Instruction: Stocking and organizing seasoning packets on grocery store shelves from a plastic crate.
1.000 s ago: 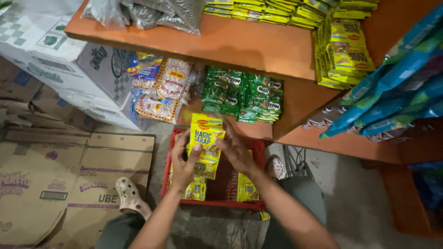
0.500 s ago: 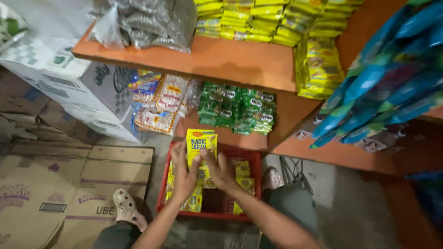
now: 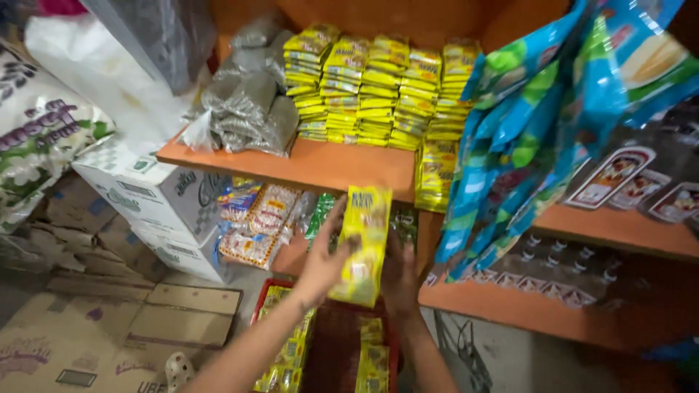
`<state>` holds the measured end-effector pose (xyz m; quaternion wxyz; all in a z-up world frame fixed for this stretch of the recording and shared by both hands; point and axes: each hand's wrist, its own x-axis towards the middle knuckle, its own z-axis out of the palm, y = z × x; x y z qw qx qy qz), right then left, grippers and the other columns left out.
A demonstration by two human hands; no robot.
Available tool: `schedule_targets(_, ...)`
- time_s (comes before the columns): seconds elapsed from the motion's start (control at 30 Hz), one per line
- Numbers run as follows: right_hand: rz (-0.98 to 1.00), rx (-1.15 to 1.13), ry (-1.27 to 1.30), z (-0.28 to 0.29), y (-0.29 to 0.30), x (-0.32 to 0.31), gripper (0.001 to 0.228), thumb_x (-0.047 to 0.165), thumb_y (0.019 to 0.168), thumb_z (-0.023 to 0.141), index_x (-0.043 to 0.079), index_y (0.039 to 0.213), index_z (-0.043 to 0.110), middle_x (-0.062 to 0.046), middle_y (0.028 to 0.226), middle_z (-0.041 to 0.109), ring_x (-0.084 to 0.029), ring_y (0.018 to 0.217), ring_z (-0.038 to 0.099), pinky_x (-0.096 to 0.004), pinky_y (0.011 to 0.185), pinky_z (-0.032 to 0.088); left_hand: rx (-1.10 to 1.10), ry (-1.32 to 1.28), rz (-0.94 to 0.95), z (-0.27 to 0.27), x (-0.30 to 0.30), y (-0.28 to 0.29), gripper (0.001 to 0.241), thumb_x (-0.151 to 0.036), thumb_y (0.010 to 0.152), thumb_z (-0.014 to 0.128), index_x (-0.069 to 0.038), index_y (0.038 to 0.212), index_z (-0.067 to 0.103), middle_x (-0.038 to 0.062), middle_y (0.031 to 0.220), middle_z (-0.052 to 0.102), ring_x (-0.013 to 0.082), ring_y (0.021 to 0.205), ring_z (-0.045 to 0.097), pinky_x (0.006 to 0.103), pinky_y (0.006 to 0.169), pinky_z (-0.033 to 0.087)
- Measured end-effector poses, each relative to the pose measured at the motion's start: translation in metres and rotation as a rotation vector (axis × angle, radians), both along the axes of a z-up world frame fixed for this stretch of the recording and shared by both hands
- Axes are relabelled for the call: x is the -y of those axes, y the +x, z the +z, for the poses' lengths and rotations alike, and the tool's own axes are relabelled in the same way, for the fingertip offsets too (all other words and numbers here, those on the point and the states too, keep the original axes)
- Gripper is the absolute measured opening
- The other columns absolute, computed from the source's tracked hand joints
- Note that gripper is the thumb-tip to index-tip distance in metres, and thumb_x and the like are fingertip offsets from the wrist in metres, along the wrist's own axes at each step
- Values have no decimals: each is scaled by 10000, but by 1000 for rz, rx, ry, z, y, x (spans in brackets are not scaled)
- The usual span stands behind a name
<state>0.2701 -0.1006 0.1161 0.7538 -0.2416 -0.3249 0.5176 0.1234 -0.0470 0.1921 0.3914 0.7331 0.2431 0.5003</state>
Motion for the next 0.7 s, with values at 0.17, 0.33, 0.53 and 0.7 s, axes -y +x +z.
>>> schedule_targets(0.17, -149, 210, 50, 20, 13, 12, 736, 554, 1051, 352, 25, 1562, 398, -116, 1544, 494, -218, 1210, 585, -356, 972, 522, 288, -612, -361, 40, -70, 44, 741, -130, 926, 629, -124, 1601, 323, 119, 1376, 620, 204, 1120, 644, 369, 892, 553)
schedule_targets(0.33, -174, 199, -73, 7, 23, 0, 692, 503, 1035, 377, 16, 1521, 451, -150, 1406, 553, -243, 1062, 628, -413, 851, 580, 234, -528, -340, 4, -166, 111, 682, -164, 969, 635, -45, 1582, 360, 147, 1482, 557, 221, 1254, 575, 342, 1002, 492)
schedule_targets(0.53, -288, 247, -158, 23, 25, -4, 615, 399, 997, 476, 53, 1505, 469, -119, 1379, 573, -236, 1071, 634, -410, 868, 578, 49, -332, -184, -48, -209, 160, 664, -205, 1010, 619, 25, 1571, 348, 152, 1599, 441, 223, 1454, 419, 297, 1152, 344)
schedule_targets(0.7, -446, 404, -62, 12, 31, -16, 571, 235, 986, 613, 14, 1502, 506, -161, 1405, 601, -237, 1201, 622, -394, 985, 531, 165, -440, -231, -28, -186, 163, 680, -166, 978, 587, 32, 1570, 318, 164, 1565, 476, 236, 1401, 482, 311, 1120, 397)
